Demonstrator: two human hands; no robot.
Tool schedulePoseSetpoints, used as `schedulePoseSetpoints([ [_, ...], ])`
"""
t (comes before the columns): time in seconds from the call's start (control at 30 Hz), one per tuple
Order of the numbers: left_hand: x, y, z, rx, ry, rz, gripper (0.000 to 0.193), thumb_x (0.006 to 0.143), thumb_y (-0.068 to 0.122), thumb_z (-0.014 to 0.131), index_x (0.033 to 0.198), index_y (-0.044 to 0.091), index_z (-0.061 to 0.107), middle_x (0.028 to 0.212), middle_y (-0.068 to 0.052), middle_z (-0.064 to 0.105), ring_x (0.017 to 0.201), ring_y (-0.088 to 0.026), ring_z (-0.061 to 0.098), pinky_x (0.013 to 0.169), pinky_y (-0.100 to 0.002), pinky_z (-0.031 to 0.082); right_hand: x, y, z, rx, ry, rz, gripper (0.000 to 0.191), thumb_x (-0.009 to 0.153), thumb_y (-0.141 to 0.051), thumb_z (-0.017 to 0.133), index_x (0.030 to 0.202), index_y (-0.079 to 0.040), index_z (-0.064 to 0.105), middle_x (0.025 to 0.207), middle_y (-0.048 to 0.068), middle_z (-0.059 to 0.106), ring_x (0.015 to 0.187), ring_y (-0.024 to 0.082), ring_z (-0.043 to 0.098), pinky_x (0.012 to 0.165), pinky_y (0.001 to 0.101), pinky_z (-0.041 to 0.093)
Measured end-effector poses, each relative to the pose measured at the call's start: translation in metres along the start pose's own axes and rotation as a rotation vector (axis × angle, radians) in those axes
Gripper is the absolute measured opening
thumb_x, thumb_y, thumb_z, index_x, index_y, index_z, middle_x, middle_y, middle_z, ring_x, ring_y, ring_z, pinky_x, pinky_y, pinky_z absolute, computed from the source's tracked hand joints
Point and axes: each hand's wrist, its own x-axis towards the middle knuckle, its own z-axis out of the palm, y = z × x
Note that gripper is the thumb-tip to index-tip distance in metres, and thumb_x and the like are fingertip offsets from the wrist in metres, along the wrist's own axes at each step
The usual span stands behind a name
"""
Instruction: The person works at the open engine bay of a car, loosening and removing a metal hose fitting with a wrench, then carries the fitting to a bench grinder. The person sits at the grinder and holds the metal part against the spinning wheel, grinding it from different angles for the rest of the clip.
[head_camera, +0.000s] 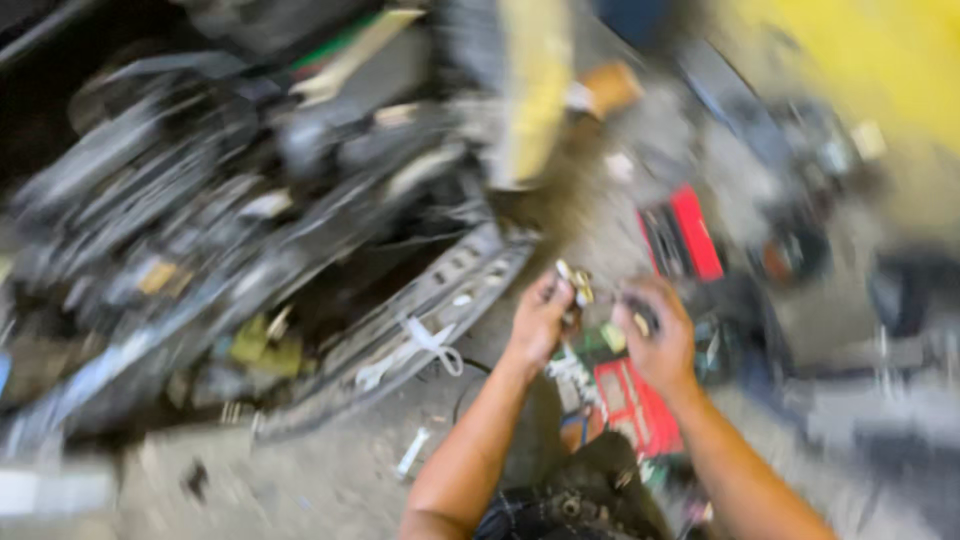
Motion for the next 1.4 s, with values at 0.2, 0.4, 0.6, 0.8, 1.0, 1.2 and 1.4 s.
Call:
schedulePoseSetpoints([
  [0.2,-0.151,0.043,-0.101,0.096,0.334,0.202,0.028,0.099,0.037,0.069,0.109,0.011,0.07,0.079,0.002,0.058,0.062,-0.007,0.045,0.052,-0.026,0.036,-0.042,-0.126,0.112,-0.02,-0.416,-0.369,0.037,0.078,-0.013,0.083,0.112,-0.009,0.069,0.112,0.011,0.066,0.102,0.03,0.068,0.088,0.0383,0.056],
  [0.4,-0.307,0.008,-0.206,0.321,0.717,0.362,0.04,0.1,0.041,0.072,0.11,0.002,0.071,0.088,-0.001,0.07,0.083,-0.007,0.059,0.074,-0.028,0.051,-0.135,-0.169,0.237,0.123,-0.773,-0.426,0.033,0.076,-0.013,0.082,0.105,-0.011,0.068,0.097,0.007,0.069,0.085,0.022,0.072,0.079,0.0335,0.058],
  [0.6,-0.457,0.015,-0.323,0.081,0.933,0.448,0.035,0.097,0.034,0.073,0.106,0.0,0.071,0.088,-0.002,0.07,0.083,-0.007,0.061,0.075,-0.03,0.053,-0.232,-0.285,0.406,0.028,-1.006,-0.334,0.042,0.067,-0.018,0.09,0.102,-0.008,0.071,0.09,0.009,0.074,0.08,0.018,0.074,0.076,0.0336,0.059],
  [0.8,-0.691,0.081,-0.441,0.227,1.21,0.63,0.027,0.09,0.026,0.071,0.11,0.008,0.072,0.096,-0.01,0.077,0.085,-0.014,0.067,0.078,-0.035,0.056,-0.332,-0.462,0.558,0.463,-1.421,-0.36,0.029,0.087,-0.009,0.074,0.113,0.001,0.064,0.097,0.008,0.072,0.088,0.015,0.066,0.081,0.03,0.054],
  [1.0,-0.843,0.141,-0.506,0.337,1.678,0.649,0.037,0.091,0.024,0.073,0.125,0.009,0.072,0.108,-0.012,0.079,0.099,-0.017,0.076,0.086,-0.032,0.058,-0.437,-0.601,0.696,0.756,-1.795,-0.008,0.022,0.091,-0.01,0.074,0.108,-0.003,0.063,0.091,0.005,0.07,0.081,0.013,0.067,0.075,0.0288,0.056],
  [1.2,-0.941,0.152,-0.631,0.244,1.812,0.719,0.035,0.091,0.02,0.074,0.122,0.004,0.071,0.103,-0.01,0.079,0.094,-0.014,0.074,0.084,-0.031,0.057,-0.534,-0.674,0.837,0.721,-1.908,-0.041,0.022,0.091,-0.01,0.075,0.109,-0.001,0.065,0.09,0.006,0.071,0.08,0.013,0.067,0.073,0.0293,0.056],
  [1.4,-1.028,0.153,-0.841,0.047,1.847,0.561,0.029,0.092,0.023,0.076,0.11,0.001,0.075,0.088,-0.008,0.078,0.078,-0.011,0.068,0.069,-0.03,0.057,-0.621,-0.741,1.019,0.778,-1.968,0.049,0.026,0.092,-0.015,0.073,0.113,-0.001,0.065,0.094,0.005,0.071,0.083,0.011,0.066,0.075,0.028,0.054],
])
